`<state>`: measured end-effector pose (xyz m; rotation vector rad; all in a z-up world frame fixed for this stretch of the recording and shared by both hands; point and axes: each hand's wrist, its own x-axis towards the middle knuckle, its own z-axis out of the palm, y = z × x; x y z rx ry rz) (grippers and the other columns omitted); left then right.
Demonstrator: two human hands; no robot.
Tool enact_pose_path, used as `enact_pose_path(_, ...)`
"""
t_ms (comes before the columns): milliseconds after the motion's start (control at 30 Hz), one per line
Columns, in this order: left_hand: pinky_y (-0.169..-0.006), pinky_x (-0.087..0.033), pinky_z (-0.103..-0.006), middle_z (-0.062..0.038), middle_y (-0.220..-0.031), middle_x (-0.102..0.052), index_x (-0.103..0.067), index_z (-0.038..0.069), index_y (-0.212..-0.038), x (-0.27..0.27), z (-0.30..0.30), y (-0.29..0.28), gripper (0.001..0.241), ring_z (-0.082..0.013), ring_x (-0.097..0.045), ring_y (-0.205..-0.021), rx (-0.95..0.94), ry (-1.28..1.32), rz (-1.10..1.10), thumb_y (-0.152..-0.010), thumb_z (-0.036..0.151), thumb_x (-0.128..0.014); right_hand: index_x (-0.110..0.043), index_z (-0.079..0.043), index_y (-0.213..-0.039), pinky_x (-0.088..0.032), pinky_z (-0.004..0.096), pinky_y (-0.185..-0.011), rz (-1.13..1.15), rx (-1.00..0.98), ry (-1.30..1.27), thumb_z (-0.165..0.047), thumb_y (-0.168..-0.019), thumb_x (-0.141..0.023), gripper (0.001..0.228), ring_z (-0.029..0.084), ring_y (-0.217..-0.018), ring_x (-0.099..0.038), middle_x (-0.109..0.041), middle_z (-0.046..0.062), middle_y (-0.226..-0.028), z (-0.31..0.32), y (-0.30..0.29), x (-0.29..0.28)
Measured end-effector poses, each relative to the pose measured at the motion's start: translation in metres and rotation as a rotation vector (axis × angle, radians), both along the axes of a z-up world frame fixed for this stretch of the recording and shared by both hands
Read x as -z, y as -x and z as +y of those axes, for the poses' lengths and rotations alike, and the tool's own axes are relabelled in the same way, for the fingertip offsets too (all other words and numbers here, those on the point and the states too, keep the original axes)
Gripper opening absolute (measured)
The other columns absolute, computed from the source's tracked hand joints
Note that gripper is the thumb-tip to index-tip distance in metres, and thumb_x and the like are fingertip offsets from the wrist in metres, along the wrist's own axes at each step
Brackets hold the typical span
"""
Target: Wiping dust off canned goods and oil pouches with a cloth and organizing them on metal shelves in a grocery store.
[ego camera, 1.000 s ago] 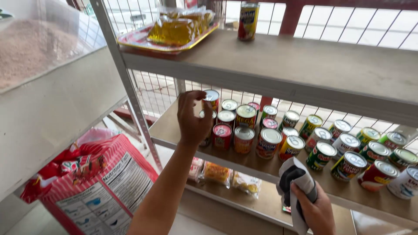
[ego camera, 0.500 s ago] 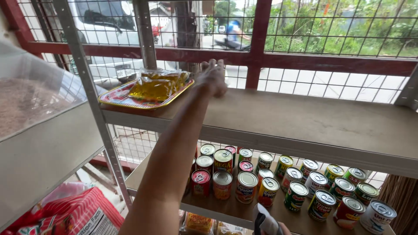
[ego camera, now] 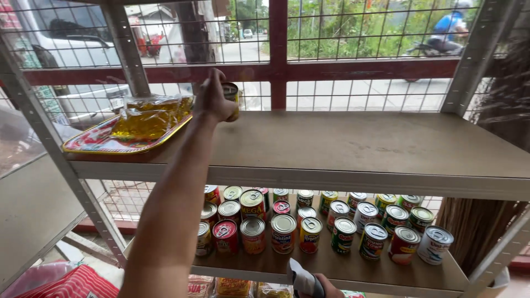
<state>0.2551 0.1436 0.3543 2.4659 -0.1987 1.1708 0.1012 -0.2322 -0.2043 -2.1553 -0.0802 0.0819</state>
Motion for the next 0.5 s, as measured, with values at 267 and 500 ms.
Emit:
enact_pose_path(267, -0.109, -0.049, -0.0334, -0.008, -0.142, -0.051, -0.033, 0.014, -0.157, -0.009, -0.047, 0.139, 0.061, -0.0211, -0.057, -0.124, 0.671, 0.373, -0.865, -0.112, 0.005, -0.074, -0.067, -0.020, -0.127, -0.059, 0.034, -0.095, 0.001, -0.121, -0.123, -0.040, -0.075, -0.087, 0.059, 0.019, -0.106, -0.080, -0.081, 0.008, -0.108, 0.001, 0.047, -0.132)
enact_pose_path(500, -0.068, -0.063, -0.0426, -0.019, -0.098, -0.070, -0.030, 0.015, -0.158, 0.147, -0.154, 0.275, 0.063, -0.0268, -0.071, -0.081, 1.008, 1.307, -0.156, -0.105, 0.029, -0.063, -0.067, -0.012, -0.119, -0.059, 0.036, -0.085, -0.056, -0.058, -0.128, -0.036, -0.083, -0.081, 0.046, 0.020, -0.094, -0.079, -0.081, 0.009, -0.101, 0.007, 0.091, -0.196)
